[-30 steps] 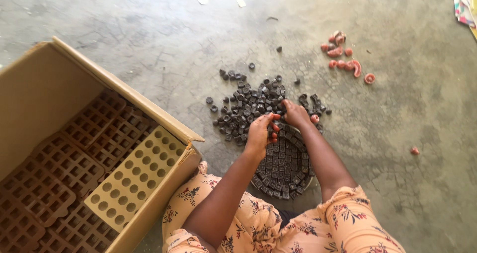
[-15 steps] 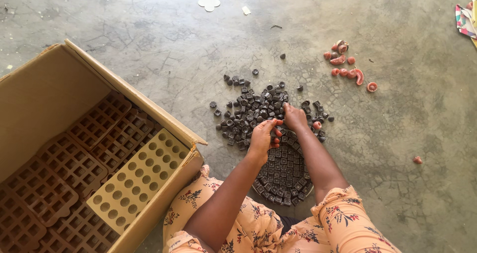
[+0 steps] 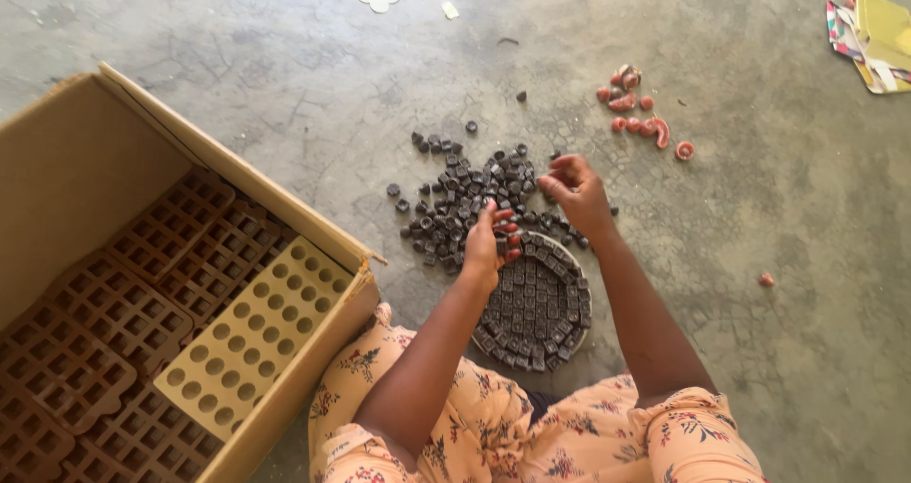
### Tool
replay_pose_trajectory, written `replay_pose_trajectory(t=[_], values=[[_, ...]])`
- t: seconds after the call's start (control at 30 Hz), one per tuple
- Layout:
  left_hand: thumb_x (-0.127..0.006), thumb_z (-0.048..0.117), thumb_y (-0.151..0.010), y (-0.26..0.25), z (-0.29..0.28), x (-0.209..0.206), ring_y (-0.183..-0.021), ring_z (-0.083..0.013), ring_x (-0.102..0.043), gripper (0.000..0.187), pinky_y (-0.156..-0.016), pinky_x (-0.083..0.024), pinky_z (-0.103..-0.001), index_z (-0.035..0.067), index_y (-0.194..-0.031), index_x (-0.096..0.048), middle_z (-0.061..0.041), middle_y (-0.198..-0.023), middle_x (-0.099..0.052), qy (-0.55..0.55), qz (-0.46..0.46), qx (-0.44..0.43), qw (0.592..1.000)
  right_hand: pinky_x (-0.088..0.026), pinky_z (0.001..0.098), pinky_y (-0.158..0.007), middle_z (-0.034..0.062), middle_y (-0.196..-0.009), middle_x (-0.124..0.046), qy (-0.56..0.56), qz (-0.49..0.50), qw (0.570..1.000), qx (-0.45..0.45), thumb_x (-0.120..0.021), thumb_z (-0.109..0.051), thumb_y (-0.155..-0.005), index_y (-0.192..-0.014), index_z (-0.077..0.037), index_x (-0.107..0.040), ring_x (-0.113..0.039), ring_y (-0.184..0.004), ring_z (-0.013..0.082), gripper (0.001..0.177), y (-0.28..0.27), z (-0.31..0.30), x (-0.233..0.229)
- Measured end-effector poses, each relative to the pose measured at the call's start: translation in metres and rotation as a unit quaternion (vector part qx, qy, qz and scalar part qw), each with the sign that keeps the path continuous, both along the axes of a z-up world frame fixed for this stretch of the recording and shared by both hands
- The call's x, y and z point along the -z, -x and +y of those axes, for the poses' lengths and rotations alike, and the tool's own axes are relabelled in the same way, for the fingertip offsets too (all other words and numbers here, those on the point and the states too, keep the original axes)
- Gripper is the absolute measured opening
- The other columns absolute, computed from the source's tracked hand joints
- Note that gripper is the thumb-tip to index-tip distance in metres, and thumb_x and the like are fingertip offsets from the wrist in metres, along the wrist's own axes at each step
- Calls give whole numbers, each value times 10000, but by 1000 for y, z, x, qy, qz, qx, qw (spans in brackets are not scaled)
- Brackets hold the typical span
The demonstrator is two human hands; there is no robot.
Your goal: The person sits on the floor and arranges small dark cubes from a pile into a circular tray, placing them one by one in a tight pattern. The person occasionally picks up multiple cubes at once to transfer them to the tray.
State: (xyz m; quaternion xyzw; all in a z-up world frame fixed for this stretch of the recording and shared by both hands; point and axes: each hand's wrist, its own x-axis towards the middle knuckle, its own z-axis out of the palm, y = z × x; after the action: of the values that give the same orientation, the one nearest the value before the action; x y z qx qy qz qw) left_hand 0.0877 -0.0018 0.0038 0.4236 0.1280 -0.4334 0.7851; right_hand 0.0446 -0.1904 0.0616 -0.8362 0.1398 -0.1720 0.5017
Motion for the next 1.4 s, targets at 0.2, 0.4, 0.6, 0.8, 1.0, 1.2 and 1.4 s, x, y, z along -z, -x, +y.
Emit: replay_pose_trajectory(t=[0.2, 0.4, 0.6, 0.8, 1.0, 1.2, 1.4], values=[[-559, 483, -985, 0, 7, -3, -619, -132, -653, 358, -439, -432, -241, 136, -941, -632, -25, -773, -673, 87, 68, -29, 993, -541, 243, -809, 44, -976, -747, 50, 20, 997, -56, -728, -247, -975, -1083, -58, -717, -672, -889, 109, 218, 6, 21, -34], [-612, 356, -996, -31, 24, -4, -574, -139, -604, 281, -399, -375, -242, 134, -833, -556, -46, -741, -644, 93, 36, -158, 983, -527, 278, -716, 71, -968, -727, -120, 31, 987, 97, -677, -294, -1032, -1104, -44, -698, -631, -777, 131, 262, -48, -21, 11], [-598, 344, -981, -32, 35, -22, -581, -155, -594, 268, -430, -372, -265, 97, -876, -596, -46, -738, -620, 112, 31, -191, 975, -571, 273, -809, 36, -1232, -709, 110, 233, 964, 68, -590, -239, -1012, -1214, -105, -683, -684, -901, 129, 260, -84, -33, 119], [-615, 352, -972, -33, 38, -32, -591, -162, -596, 274, -444, -374, -269, 89, -895, -625, -41, -747, -625, 88, 25, -190, 978, -484, 411, -979, 33, -1211, -720, 435, 181, 882, 0, -648, -182, -940, -1250, -189, -707, -601, -1135, 224, 315, -106, -41, 185], [-617, 353, -978, -32, 34, -34, -612, -149, -601, 275, -465, -390, -256, 91, -896, -630, -35, -764, -630, 68, 10, -175, 982, -515, 377, -915, 10, -1096, -741, 390, 325, 862, 2, -627, -162, -947, -1174, -190, -724, -631, -1046, 192, 248, -102, -48, 175], [-617, 347, -980, -28, 37, -39, -623, -145, -608, 270, -464, -388, -256, 91, -897, -631, -36, -773, -637, 74, -5, -175, 982, -535, 276, -564, 84, -969, -719, -45, 190, 964, 180, -542, -144, -1004, -1185, -98, -687, -628, -664, 119, 237, -69, -97, 149], [-619, 342, -983, -24, 37, -43, -613, -143, -610, 262, -459, -386, -251, 91, -907, -634, -32, -769, -636, 67, -6, -171, 983, -504, 269, -556, 132, -940, -613, -247, 65, 944, 208, -746, -136, -1011, -1048, -32, -563, -577, -691, 161, 213, -78, -109, 139]])
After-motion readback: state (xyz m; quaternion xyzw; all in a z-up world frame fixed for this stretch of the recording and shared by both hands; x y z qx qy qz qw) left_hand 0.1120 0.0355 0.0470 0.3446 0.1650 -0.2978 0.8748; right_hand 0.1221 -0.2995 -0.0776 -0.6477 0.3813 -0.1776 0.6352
